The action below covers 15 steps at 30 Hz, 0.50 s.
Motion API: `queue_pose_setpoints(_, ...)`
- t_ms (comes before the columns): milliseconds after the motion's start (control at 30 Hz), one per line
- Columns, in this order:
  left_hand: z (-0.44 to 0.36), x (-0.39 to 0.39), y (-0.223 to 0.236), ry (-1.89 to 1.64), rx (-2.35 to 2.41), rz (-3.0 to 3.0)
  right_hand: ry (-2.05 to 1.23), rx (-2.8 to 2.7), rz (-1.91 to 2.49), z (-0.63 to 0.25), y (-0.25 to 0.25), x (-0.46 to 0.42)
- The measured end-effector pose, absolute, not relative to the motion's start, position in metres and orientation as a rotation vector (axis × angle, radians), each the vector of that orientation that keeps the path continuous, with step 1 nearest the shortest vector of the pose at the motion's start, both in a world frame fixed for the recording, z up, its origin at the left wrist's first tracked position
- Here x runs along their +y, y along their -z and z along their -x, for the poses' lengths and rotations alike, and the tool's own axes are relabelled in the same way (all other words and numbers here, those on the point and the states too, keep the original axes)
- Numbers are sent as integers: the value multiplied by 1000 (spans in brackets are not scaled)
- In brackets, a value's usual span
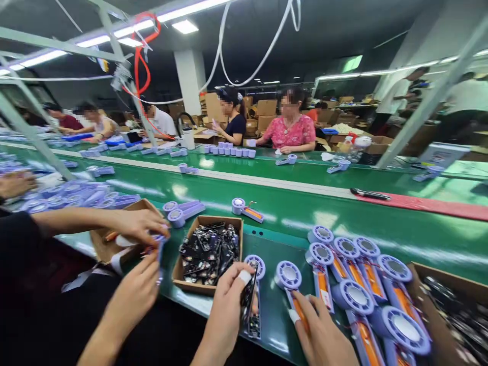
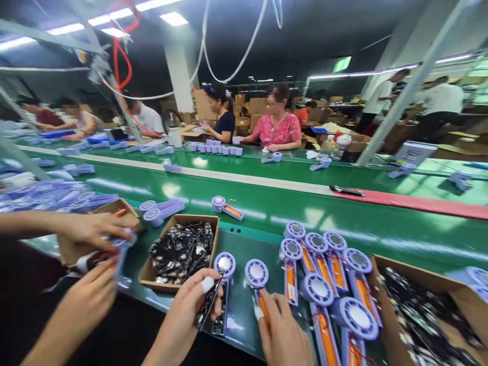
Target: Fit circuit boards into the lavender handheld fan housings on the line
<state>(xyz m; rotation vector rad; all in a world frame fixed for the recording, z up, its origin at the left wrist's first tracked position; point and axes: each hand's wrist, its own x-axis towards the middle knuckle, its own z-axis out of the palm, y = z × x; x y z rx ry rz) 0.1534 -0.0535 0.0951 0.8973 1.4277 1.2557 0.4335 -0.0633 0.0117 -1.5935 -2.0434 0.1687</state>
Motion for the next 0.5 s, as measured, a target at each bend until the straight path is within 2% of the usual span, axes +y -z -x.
queue_pose_setpoints(200, -231, -84, -65, -1048, 930, -510, -464, -1840, 1642, -445, -49, -79)
queue_pose_setpoints(367, -259, -96, -41, -934, 976, -669, -491, -1793, 1720, -439, -56, -77)
queue_pose_setpoints(500, -282, -96, -41, -833, 1093, -891, -513, -1781, 1789, -435, -44, -72)
